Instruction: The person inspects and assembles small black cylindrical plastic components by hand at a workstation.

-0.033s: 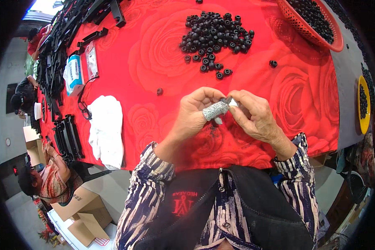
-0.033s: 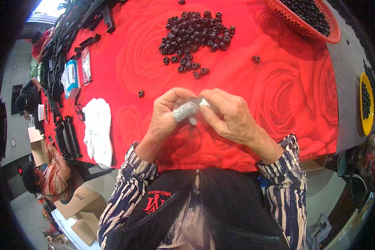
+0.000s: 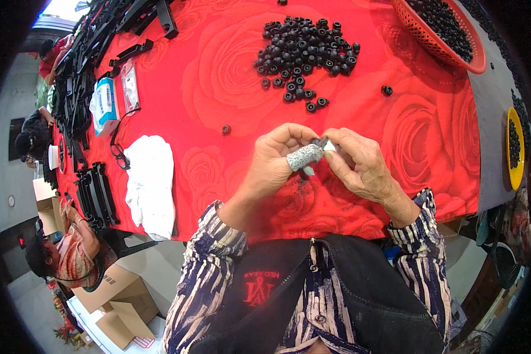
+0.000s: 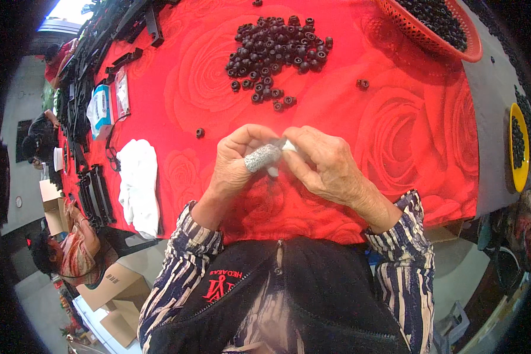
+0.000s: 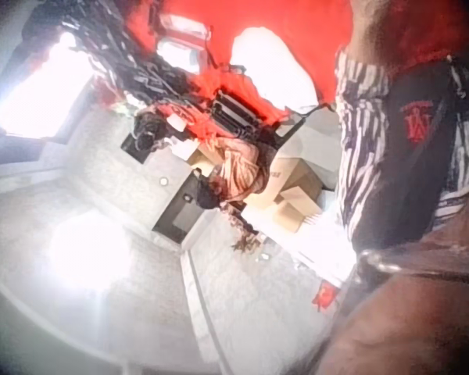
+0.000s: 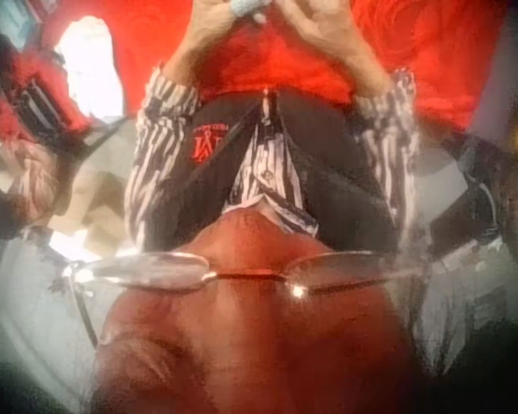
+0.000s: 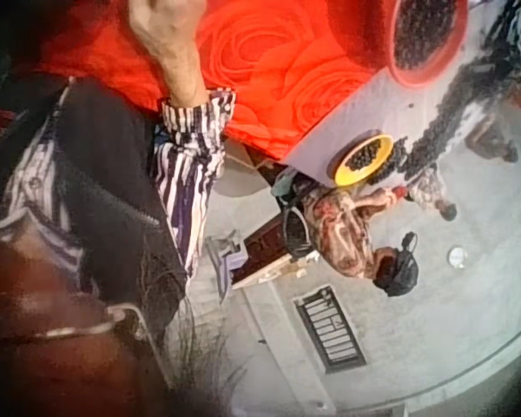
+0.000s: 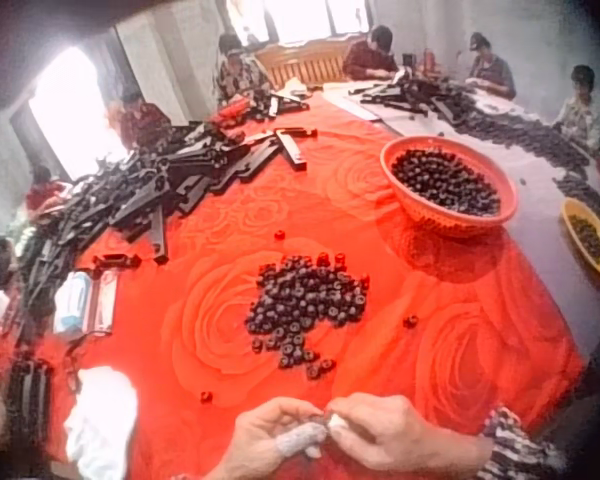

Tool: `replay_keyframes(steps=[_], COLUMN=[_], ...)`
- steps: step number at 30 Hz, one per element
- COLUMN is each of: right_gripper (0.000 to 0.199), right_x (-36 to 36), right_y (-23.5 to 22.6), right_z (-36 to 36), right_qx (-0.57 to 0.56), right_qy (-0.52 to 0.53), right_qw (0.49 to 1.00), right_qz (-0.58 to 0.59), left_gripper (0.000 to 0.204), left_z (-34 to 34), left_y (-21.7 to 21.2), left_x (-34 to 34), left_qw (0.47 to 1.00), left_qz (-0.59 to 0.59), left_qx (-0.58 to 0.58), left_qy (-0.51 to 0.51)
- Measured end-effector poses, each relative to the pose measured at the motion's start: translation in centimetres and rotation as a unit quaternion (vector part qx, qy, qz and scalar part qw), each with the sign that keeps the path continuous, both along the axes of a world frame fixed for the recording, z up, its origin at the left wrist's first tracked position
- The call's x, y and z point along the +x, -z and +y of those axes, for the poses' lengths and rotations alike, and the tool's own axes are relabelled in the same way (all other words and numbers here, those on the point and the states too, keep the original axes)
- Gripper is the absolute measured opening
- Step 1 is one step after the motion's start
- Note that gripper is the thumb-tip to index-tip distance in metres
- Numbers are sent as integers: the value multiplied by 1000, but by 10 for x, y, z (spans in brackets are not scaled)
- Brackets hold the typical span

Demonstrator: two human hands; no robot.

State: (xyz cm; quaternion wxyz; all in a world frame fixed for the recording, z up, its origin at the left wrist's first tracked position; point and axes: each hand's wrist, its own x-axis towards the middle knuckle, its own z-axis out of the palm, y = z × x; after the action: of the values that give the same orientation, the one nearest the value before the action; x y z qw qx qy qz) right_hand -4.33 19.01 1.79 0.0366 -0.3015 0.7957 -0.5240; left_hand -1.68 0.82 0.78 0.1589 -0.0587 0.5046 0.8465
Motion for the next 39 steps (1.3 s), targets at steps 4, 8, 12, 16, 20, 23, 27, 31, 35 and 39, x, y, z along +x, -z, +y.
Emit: replay_keyframes(steps=[4,8,12,16,20,23,27,31,35,39], right_gripper=[22,22,21,23,32,40,47,47,47,46], right_x=[0,-1,-1,-1,-1,-2,2,2,1,1], right_y=[2,4,-1,4,-3,4,6,10,7,5], right_z=[-2,-2,0,-1,-1,-6,-4,-8,-7,-7], right_qx=[-20,-16,-1,-17,-39,-56,-13,-44,-56,-80], right_qy=[12,14,0,-3,16,-18,-30,-19,-29,-37], right_qw=[1000,1000,1000,1000,999,992,993,990,992,993], right_qz=[-6,6,-25,7,4,108,110,133,113,72], left_gripper=[21,21,21,20,20,20,21,21,22,21], left_z=[0,-2,0,-1,-5,-3,0,0,-5,-4], left_y=[4,2,-1,-2,4,6,10,9,12,12], left_x=[0,0,0,-1,0,-2,-1,0,-1,-2], left_qw=[1000,1000,1000,1000,999,992,992,994,996,998], left_qz=[3,8,1,9,-15,-42,-44,-18,-2,4], left_qx=[0,-4,-21,-20,27,112,115,103,92,69], left_qy=[4,11,-2,12,34,40,35,-7,10,-15])
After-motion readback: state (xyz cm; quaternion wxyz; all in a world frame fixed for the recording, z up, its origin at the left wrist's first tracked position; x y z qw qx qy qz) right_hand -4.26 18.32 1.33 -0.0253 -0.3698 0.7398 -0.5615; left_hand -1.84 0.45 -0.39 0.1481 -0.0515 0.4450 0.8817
